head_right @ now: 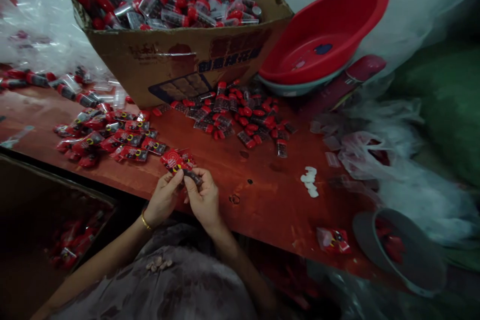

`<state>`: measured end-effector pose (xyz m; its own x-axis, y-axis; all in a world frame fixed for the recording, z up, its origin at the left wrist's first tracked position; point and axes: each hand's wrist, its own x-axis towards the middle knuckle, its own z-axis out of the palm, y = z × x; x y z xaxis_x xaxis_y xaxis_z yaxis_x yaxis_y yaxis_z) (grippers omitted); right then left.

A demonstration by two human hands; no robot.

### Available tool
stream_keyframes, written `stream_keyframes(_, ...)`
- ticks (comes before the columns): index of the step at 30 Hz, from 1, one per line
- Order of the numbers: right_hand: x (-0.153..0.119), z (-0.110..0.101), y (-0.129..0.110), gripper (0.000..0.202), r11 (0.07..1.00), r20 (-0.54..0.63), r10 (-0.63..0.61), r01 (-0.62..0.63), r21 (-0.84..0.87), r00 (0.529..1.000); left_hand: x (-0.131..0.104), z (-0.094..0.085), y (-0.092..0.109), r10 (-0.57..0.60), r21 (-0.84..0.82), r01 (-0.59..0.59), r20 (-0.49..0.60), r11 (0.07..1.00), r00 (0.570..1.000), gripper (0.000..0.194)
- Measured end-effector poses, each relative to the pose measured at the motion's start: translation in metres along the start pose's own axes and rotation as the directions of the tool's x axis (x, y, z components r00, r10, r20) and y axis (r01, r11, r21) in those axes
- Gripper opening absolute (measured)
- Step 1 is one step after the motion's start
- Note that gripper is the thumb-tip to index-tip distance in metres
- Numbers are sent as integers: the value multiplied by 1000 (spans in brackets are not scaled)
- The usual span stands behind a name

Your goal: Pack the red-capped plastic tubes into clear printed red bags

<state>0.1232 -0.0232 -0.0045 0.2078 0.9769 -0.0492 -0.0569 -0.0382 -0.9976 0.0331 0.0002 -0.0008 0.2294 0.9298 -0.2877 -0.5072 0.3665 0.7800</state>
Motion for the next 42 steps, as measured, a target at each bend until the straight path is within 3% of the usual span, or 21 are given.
stream_keyframes(4, 0, -5, -3, 27, 1000, 195, -19, 13, 29, 981, 5, -1, 15, 13, -28, -15, -72, 1000, 997, 38)
stream_keyframes(6, -1, -8, -2, 26, 1000, 213, -29, 27, 11, 977, 7, -3, 16, 4, -70, -10, -74, 998, 997, 36)
stream_keyframes(10, 2, -5, 6, 18, 998, 172, -16, 27, -59, 985, 8, -5, 13, -44, -116, 39, -49, 992, 998, 38)
stream_keyframes(14, 6, 13, 14, 18, 999, 165, -26, 30, -23, 986, 6, -10, 16, -54, -60, 53, -22, 997, 998, 38)
stream_keyframes(17, 8, 22, 15, 15, 991, 174, -74, 92, -96, 982, 6, -18, 20, -54, -97, 52, -20, 994, 998, 37)
stream_keyframes(21, 9, 21, 14, 14, 969, 110, -146, 164, -182, 983, 3, -21, 15, -28, -161, 23, -29, 987, 999, 35)
stream_keyframes(26, 16, 18, 12, 16, 993, 30, -85, 87, -85, 996, -2, -14, 3, -89, -248, 82, -18, 965, 996, 33)
stream_keyframes(29, 24, 22, 13, 24, 996, 12, -63, 64, -60, 998, -1, -12, 6, -141, -274, 135, 0, 952, 990, 28)
stream_keyframes(31, 29, 23, 13, 24, 984, 25, -132, 134, -118, 991, 2, -14, 16, -153, -258, 144, -15, 955, 988, 27)
stream_keyframes(34, 37, 12, 12, 24, 910, 82, -240, 254, -327, 967, 17, -27, 43, -121, -245, 89, -121, 965, 985, 27)
stream_keyframes(36, 46, -6, 11, 24, 821, 69, -263, 261, -507, 962, 34, -43, 69, -88, -249, 24, -248, 968, 965, 31)
stream_keyframes(39, 68, -42, 11, 26, 588, -3, -294, 178, -789, 956, 64, -72, 107, -34, -261, -84, -418, 962, 908, 36)
stream_keyframes(42, 99, -69, 13, 35, 335, 0, -281, 97, -937, 960, 86, -87, 130, -14, -334, -144, -428, 931, 903, 35)
